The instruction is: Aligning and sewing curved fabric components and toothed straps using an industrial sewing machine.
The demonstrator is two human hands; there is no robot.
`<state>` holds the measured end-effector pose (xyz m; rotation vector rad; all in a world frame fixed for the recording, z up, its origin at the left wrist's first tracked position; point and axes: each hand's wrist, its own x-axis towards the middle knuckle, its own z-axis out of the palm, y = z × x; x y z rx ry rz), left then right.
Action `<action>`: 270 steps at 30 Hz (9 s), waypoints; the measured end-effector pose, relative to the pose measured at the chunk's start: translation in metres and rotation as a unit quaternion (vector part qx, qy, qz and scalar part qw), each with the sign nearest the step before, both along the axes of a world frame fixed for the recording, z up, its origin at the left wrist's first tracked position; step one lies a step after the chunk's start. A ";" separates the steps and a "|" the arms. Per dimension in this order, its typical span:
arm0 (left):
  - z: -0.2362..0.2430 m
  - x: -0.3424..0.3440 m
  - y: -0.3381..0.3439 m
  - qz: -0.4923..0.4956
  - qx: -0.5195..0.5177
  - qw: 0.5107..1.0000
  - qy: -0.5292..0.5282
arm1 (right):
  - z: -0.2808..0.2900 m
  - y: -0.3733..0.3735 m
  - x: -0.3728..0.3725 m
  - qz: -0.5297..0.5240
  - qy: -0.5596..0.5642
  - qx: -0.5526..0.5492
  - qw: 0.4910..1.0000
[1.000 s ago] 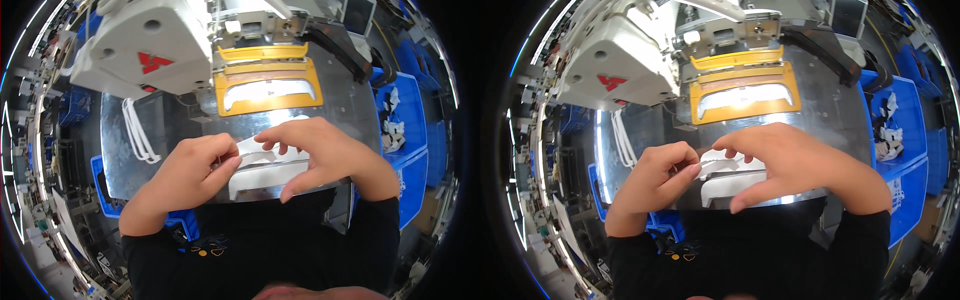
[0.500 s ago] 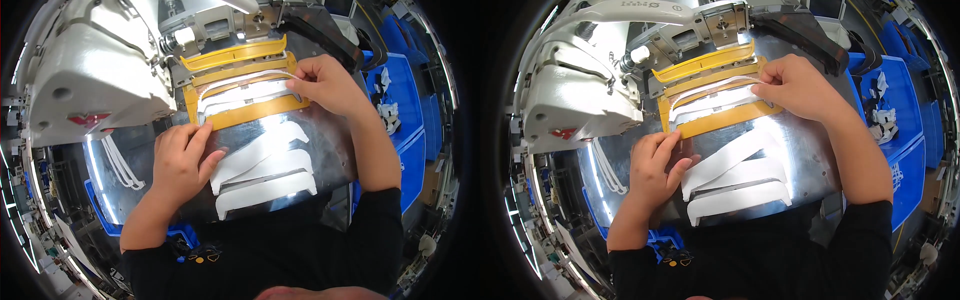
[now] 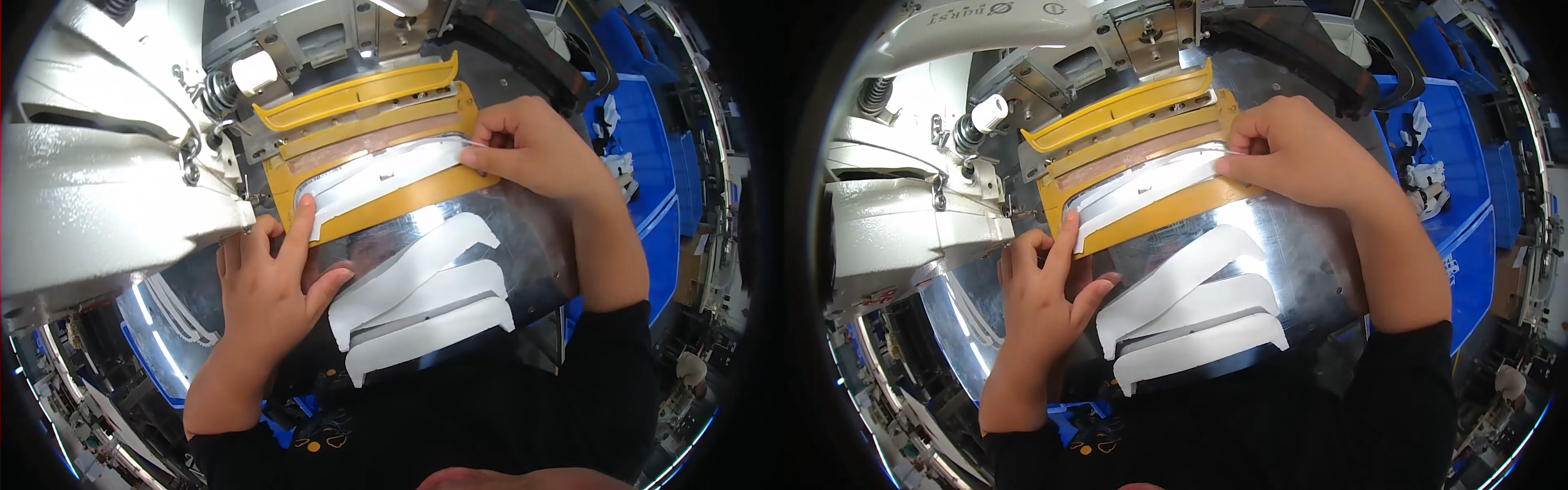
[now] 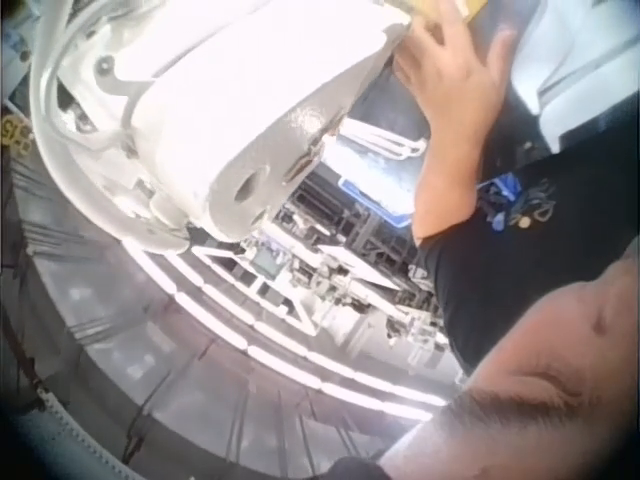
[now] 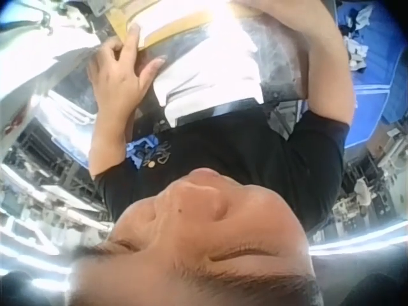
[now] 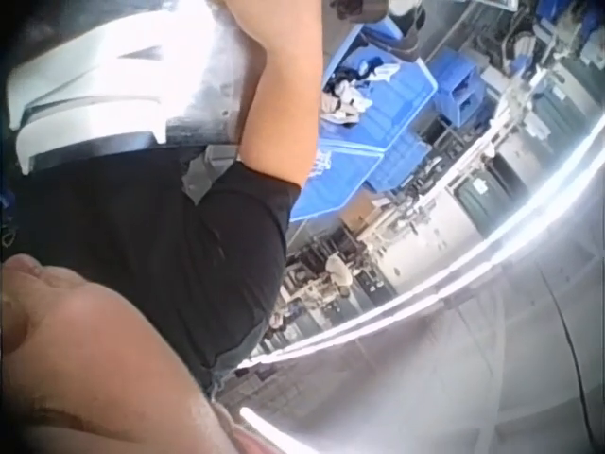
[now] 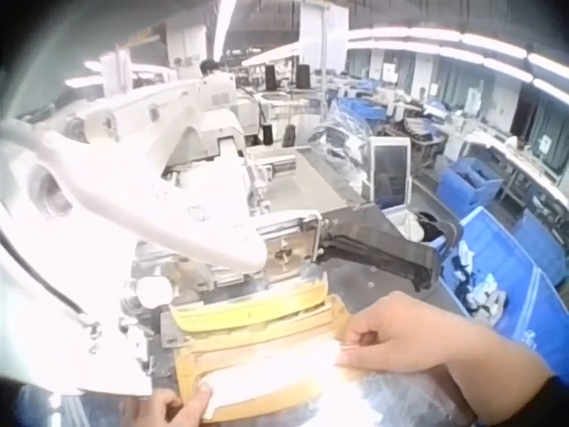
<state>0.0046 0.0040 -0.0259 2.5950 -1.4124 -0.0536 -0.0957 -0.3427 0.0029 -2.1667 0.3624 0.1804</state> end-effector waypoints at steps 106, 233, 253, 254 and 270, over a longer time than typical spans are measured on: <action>0.001 -0.008 0.005 -0.177 -0.114 0.952 0.224 | 0.013 0.077 -0.011 0.217 -0.173 -0.019 0.960; 0.019 0.014 0.006 -0.077 0.072 0.994 0.015 | 0.027 0.001 -0.023 0.250 -0.074 -0.362 0.895; 0.010 0.015 0.014 -0.089 -0.070 0.994 -0.003 | -0.034 -0.109 0.016 -0.186 -0.150 -0.443 0.864; 0.010 0.015 0.015 -0.087 -0.070 0.994 -0.005 | -0.034 -0.108 0.018 -0.181 -0.159 -0.458 0.856; 0.009 0.010 0.015 -0.076 -0.042 0.996 -0.021 | -0.047 -0.136 0.024 -0.224 -0.205 -0.252 0.919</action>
